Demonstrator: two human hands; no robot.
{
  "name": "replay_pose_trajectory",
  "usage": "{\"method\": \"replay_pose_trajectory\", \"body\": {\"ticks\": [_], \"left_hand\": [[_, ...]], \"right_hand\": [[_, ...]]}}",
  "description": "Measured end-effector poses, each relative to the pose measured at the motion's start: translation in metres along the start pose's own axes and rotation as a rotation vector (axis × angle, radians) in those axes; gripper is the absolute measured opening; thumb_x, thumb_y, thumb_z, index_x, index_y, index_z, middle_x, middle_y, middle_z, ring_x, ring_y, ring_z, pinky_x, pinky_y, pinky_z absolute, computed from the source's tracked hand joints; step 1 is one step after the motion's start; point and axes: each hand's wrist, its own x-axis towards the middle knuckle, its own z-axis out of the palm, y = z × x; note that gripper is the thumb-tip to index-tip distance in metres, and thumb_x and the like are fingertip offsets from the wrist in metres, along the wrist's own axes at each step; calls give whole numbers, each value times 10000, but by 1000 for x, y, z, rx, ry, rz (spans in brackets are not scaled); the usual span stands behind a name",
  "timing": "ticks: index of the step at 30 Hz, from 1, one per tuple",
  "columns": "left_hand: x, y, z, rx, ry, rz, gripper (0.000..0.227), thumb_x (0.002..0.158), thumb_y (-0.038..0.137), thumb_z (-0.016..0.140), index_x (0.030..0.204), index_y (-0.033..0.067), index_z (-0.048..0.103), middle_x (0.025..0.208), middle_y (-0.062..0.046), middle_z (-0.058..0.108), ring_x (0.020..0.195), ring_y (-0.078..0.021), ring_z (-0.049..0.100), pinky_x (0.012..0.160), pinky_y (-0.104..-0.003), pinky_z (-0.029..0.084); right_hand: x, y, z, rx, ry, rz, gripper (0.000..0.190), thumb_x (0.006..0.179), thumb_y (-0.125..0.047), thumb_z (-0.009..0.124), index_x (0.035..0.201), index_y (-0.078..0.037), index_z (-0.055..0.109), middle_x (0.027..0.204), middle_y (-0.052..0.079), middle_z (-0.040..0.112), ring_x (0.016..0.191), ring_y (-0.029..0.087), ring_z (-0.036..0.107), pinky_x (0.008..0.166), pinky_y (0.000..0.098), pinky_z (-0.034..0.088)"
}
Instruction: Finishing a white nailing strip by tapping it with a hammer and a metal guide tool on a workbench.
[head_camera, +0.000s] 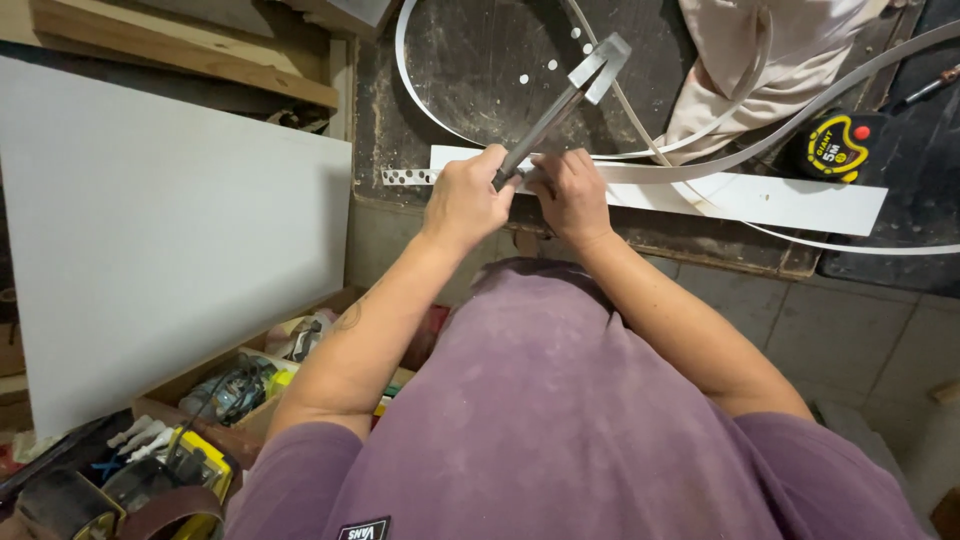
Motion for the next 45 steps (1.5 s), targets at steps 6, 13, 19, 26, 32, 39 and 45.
{"method": "replay_pose_trajectory", "body": {"ticks": [6,13,19,26,32,39,45], "left_hand": [[0,3,-10,53,8,81,168,892,233,766,881,153,618,659,-115,660,680,-403,734,612,-481,579],[-3,3,-7,75,19,101,170,916,251,755,895,153,618,666,-104,657,678,-392,735,615,-481,585],[-4,-2,-4,57,49,57,181,881,219,800,909,155,633,676,-102,668,684,-396,736,609,-489,580],[-4,7,-7,95,35,112,167,875,216,805,896,191,641,675,-67,670,669,-362,740,616,-449,597],[-4,8,-9,103,41,118,172,878,232,802,902,199,635,666,-62,658,662,-360,737,616,-456,598],[-6,-2,-9,64,42,70,191,884,259,812,924,198,635,706,-78,670,717,-378,740,641,-485,597],[-4,11,-13,92,34,90,202,882,284,810,901,199,628,691,-73,673,700,-376,741,636,-483,601]], "right_hand": [[1,-4,-4,-30,25,-13,424,747,-114,932,1117,-111,725,872,64,582,864,294,625,817,414,572],[-5,2,3,-13,34,-5,426,761,-139,942,1124,-131,719,889,54,581,875,283,626,818,418,572],[-4,3,5,-31,44,-29,432,733,-100,952,1092,-127,713,907,28,625,882,251,648,841,382,580],[-3,2,4,-12,87,-50,375,784,-113,922,1085,-131,699,880,59,591,875,298,641,810,424,588],[-4,4,5,-20,76,-55,386,791,-137,921,1112,-134,707,906,57,598,898,293,640,815,418,588],[29,-40,-19,103,77,-78,397,806,-159,916,1139,-106,706,974,99,634,927,359,660,797,479,583],[24,-20,-1,-1,16,-117,221,752,-125,903,898,-119,737,803,78,648,812,336,650,714,451,594]]}}
